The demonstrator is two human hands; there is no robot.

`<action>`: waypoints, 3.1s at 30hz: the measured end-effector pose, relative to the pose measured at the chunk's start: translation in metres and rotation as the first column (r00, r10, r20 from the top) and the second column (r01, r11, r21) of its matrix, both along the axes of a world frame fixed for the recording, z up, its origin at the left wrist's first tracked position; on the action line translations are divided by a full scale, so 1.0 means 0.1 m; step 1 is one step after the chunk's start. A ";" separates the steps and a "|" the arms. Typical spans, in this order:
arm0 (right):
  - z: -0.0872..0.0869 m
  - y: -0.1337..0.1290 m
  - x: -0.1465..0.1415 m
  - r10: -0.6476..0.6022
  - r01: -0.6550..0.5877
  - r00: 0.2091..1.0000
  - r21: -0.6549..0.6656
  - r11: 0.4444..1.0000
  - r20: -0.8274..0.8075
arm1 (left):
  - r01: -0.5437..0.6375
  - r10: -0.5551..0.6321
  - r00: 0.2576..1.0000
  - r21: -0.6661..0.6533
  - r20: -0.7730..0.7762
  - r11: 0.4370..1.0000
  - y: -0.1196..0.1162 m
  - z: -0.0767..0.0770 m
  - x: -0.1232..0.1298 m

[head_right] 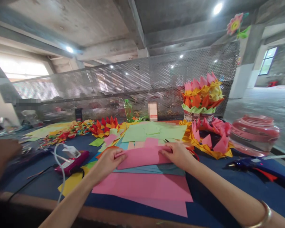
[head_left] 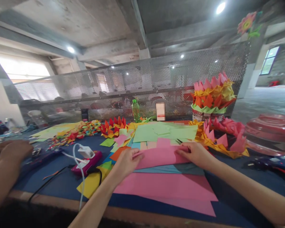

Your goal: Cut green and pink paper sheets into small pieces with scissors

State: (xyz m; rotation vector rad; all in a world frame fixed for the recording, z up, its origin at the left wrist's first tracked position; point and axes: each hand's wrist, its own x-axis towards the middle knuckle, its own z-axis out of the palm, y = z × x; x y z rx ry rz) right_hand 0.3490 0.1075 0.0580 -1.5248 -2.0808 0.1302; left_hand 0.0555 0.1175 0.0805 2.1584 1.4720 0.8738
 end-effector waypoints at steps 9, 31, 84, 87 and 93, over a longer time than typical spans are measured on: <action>-0.03 -0.02 -0.09 -0.141 0.132 0.980 0.067 0.989 0.140 | -0.145 0.149 0.973 0.036 -0.175 0.989 0.17 -0.07 0.14; -0.03 -0.08 -0.25 -0.155 0.154 0.907 0.033 0.987 0.393 | -0.155 0.217 0.887 0.180 -0.409 0.971 0.07 -0.25 0.15; -0.15 -0.06 0.00 -0.208 0.202 0.938 0.051 0.978 0.278 | 0.449 -0.254 0.776 0.223 -0.577 0.865 -0.44 -0.31 0.38; -0.15 -0.06 0.00 -0.208 0.201 0.935 0.053 0.978 0.286 | 0.452 -0.264 0.779 0.217 -0.569 0.865 -0.44 -0.31 0.38; -0.17 -0.01 0.03 -0.181 0.172 0.942 0.059 0.983 0.282 | 0.422 -0.266 0.800 0.191 -0.538 0.886 -0.45 -0.31 0.38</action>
